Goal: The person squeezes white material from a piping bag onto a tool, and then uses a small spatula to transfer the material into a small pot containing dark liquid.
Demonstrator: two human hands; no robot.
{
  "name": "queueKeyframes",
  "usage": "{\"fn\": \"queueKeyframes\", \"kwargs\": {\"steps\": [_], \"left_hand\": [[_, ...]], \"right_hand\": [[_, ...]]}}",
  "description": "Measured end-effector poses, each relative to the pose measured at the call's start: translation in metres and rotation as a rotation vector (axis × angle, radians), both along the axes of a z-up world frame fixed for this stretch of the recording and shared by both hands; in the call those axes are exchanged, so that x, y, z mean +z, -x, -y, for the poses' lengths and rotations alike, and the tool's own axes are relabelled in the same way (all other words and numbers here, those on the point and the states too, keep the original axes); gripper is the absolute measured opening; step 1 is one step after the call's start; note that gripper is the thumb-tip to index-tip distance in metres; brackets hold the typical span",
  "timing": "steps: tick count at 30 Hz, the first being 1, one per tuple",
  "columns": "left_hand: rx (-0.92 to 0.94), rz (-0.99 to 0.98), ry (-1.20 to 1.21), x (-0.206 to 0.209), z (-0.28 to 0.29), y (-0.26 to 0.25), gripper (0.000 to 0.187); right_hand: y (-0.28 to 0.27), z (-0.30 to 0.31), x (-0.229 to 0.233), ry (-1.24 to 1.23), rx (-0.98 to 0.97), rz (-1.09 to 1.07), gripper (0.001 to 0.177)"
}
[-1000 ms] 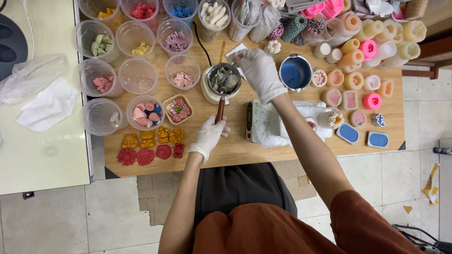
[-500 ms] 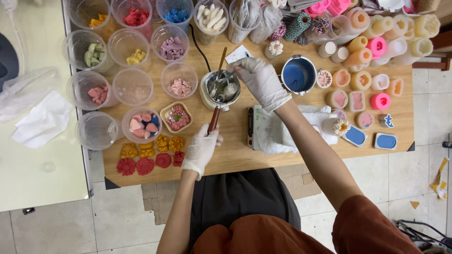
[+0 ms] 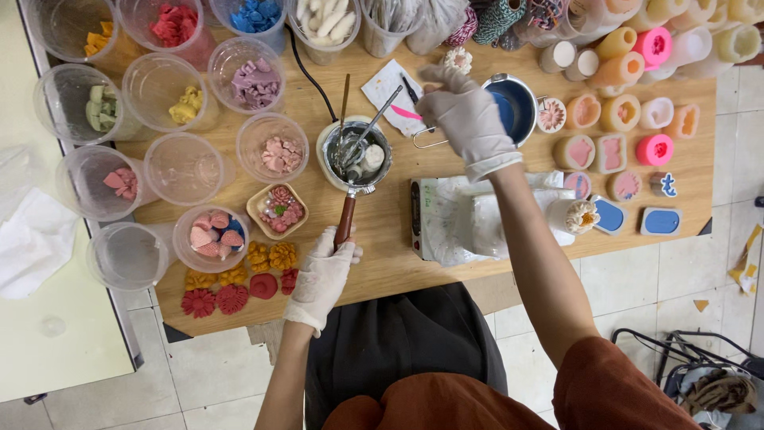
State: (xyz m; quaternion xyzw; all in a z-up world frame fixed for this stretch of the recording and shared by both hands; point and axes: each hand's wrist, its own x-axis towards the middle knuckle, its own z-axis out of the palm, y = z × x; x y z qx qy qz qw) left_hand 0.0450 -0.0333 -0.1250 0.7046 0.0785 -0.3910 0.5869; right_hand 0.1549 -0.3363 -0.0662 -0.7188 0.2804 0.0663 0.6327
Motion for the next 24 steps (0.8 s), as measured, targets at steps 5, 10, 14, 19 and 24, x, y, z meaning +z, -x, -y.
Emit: {"fn": "queueKeyframes", "kwargs": {"steps": [5, 10, 14, 19, 24], "left_hand": [[-0.009, 0.067, -0.062, 0.009, 0.001, -0.010, 0.026], [0.025, 0.120, -0.033, 0.010, 0.005, -0.010, 0.032], [0.093, 0.211, -0.099, 0.016, 0.001, -0.008, 0.049], [0.104, 0.185, -0.147, 0.023, -0.007, 0.000, 0.052], [0.061, 0.241, -0.122, 0.026, -0.008, 0.009, 0.053]], "right_hand": [[0.008, 0.049, 0.015, 0.776, 0.133, 0.165, 0.025], [-0.033, 0.085, -0.052, 1.061, 0.598, 0.193, 0.020], [-0.057, 0.078, -0.149, 1.499, 0.817, -0.065, 0.021], [-0.060, 0.060, -0.187, 1.406, 0.627, -0.215, 0.024], [-0.058, 0.053, -0.175, 1.330, 0.619, -0.241, 0.019]]}}
